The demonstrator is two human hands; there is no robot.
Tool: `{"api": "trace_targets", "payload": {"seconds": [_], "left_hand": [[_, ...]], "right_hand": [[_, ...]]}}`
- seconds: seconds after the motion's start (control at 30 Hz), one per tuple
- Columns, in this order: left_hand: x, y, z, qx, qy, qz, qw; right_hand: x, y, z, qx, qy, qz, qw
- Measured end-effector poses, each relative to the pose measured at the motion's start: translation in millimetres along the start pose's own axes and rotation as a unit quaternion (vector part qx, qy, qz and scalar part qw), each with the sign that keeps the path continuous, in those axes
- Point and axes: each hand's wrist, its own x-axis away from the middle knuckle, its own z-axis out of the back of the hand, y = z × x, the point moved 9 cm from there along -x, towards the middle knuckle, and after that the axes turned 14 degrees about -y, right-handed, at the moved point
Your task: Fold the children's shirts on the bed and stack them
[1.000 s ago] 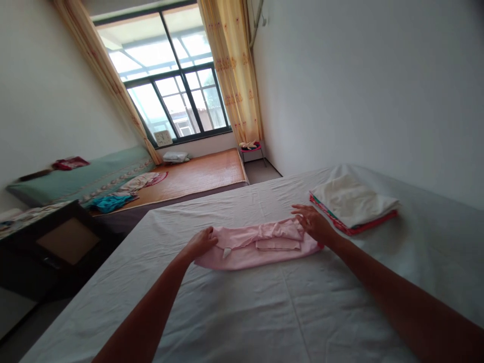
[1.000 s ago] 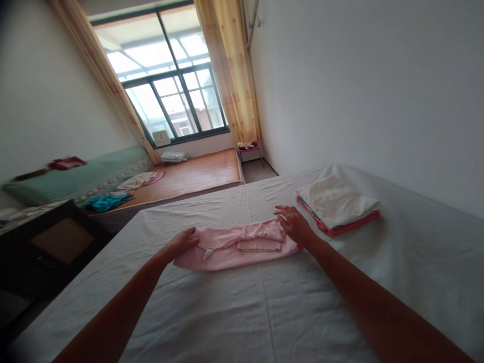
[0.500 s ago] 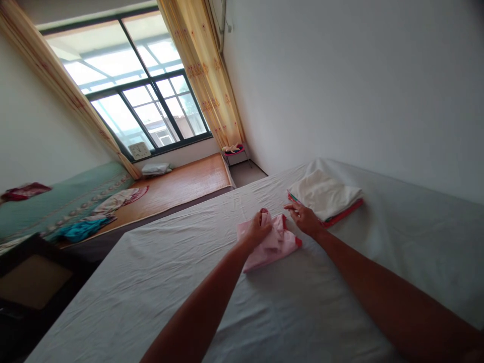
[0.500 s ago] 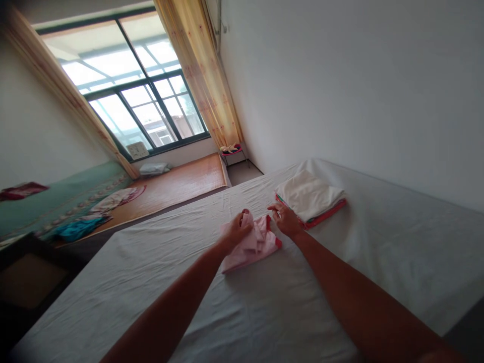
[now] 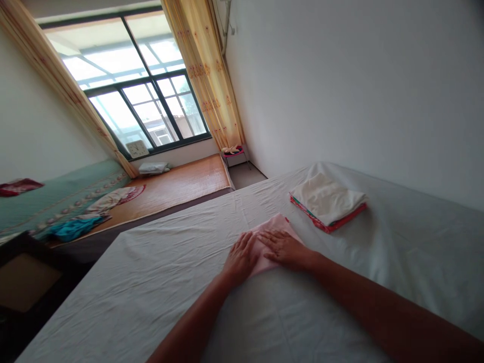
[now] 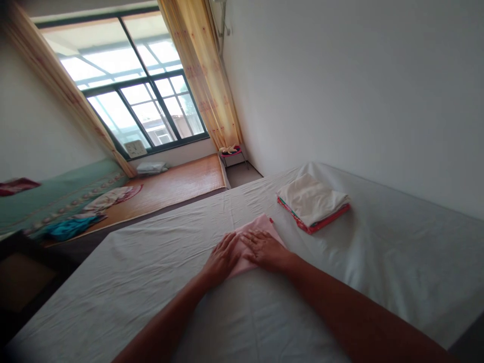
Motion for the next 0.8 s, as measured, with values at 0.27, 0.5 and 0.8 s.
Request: {"api": "trace_targets", "payload": {"seconds": [0.27,0.5,0.8], "left_hand": [[6,-7,-7,0.013,0.000,0.030,0.999],[10,-4,-2,0.034,0.018,0.014,0.999],[19,-1,5,0.049,0.062,-0.011,0.997]], "right_hand": [[12,96,-15,0.005,0.008,-0.276,0.961],[14,101,-1,-0.133,0.110,-0.207,0.963],[20,80,-3,-0.517,0.010,-0.180,0.836]]}}
